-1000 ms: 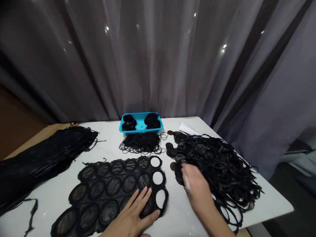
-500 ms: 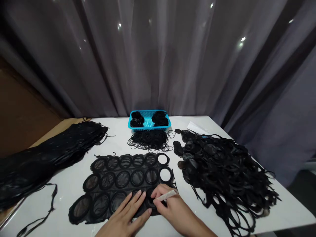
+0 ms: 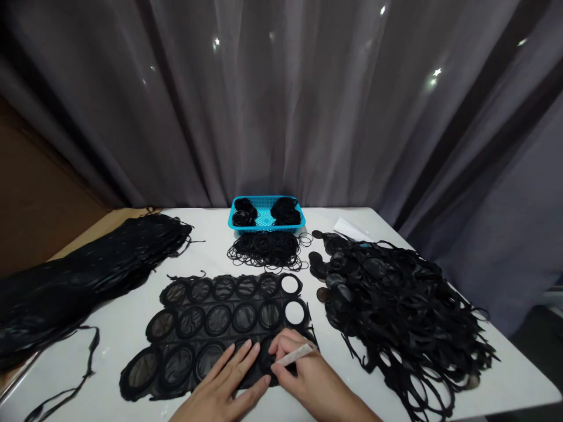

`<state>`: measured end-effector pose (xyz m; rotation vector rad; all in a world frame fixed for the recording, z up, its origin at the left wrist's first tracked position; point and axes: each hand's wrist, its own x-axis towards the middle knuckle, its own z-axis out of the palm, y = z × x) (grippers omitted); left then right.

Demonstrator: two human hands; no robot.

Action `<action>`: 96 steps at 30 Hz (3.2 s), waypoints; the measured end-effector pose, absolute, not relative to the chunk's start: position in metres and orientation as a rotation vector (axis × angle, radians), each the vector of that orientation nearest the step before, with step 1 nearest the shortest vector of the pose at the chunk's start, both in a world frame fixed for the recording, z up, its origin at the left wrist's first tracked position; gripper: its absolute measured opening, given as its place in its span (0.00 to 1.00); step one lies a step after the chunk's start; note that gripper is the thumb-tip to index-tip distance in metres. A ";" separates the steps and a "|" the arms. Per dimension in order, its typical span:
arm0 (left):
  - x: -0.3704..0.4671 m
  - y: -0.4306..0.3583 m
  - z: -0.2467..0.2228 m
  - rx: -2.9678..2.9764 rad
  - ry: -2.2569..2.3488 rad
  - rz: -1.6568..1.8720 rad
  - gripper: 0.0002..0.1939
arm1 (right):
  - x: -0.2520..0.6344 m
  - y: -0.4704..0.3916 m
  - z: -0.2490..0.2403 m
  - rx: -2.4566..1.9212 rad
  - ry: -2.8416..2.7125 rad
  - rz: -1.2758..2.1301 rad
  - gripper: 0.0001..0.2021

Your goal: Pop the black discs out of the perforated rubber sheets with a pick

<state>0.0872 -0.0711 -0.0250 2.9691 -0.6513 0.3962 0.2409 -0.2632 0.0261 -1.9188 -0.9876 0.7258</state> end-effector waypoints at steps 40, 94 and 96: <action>0.121 -0.055 -0.008 2.875 -0.337 0.082 0.41 | 0.295 -0.230 0.018 -1.927 -1.149 0.650 0.07; 0.160 -0.041 -0.012 2.857 -0.149 0.066 0.40 | 0.340 -0.198 -0.011 -2.117 -1.286 0.045 0.11; 0.160 -0.042 -0.010 2.853 -0.143 0.043 0.40 | 0.363 -0.208 -0.002 -2.129 -1.032 -0.040 0.12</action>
